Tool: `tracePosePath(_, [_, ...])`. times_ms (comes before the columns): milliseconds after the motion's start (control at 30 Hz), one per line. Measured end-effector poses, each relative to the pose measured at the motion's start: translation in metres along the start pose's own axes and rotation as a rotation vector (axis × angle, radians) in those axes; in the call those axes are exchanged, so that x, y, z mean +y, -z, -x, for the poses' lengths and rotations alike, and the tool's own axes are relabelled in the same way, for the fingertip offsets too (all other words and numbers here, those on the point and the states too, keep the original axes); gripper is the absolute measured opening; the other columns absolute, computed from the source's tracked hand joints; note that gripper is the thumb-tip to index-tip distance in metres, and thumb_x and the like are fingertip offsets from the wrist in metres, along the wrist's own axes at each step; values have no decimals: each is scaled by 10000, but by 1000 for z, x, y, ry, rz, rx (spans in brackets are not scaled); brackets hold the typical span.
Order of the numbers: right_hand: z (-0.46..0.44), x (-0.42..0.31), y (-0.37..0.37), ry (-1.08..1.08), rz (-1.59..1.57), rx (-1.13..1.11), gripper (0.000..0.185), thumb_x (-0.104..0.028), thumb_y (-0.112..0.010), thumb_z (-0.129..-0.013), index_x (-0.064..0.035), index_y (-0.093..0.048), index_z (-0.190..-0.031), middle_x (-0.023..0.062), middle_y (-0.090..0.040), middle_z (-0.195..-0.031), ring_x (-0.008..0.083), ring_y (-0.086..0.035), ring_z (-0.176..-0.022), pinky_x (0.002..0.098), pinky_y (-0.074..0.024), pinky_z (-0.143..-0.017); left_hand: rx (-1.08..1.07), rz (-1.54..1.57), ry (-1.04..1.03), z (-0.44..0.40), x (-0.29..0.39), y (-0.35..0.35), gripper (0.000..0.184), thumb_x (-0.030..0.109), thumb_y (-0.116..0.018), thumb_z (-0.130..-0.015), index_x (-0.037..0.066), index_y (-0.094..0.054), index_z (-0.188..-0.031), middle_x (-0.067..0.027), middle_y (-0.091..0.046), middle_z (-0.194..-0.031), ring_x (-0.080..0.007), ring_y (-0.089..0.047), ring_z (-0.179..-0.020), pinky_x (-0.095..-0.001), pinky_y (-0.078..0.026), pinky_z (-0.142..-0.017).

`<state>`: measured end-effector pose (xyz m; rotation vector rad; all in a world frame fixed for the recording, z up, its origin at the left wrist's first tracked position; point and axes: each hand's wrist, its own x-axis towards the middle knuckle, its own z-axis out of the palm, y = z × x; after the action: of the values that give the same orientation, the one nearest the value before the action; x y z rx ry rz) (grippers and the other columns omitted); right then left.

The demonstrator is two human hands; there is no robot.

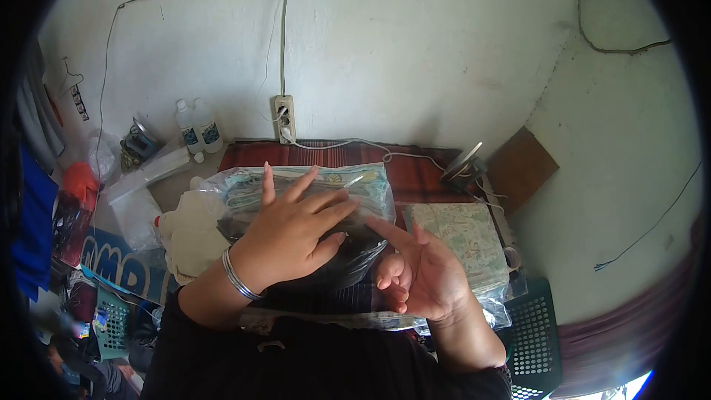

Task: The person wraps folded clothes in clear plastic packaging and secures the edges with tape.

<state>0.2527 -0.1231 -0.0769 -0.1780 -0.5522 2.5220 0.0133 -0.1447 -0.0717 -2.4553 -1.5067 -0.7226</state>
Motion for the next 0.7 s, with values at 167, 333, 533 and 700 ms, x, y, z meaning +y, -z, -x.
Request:
tracePosePath(167, [5,-1,3,-35,78,26,685,-464,-336,-1005,-91,-94,-1526,298,-662,-927,257,-625,-593,387,-554,-552,-27,4,-2,0,2,3,430,357,-621,-856,212,-612,-1261,23,-535,-1356,-326,-328,-1392,-770,16,-1024])
tracePosePath(333, [9,-15,5,-110,421,60,711,-464,-321,-1009,-62,-36,-1522,321,-643,-1035,285,-660,-730,378,-591,-596,-54,-12,-16,0,2,4,418,378,-614,-864,221,-625,-1251,27,-530,-1361,-323,-303,-1407,-777,21,-1019])
tracePosePath(533, [23,-25,-4,-196,564,102,697,-427,-329,-1019,-38,-38,-1519,324,-624,-1107,300,-670,-811,368,-601,-627,-74,-1,-38,2,7,6,402,382,-609,-868,228,-636,-1238,30,-532,-1356,-320,-282,-1417,-777,30,-1017])
tracePosePath(700, [63,-43,-36,149,1111,229,663,-471,-406,-984,35,-362,-1410,260,-664,-1068,284,-673,-854,351,-576,-685,-70,-15,-20,2,1,3,428,419,-592,-873,231,-625,-1256,14,-533,-1353,-321,-269,-1423,-761,54,-1028])
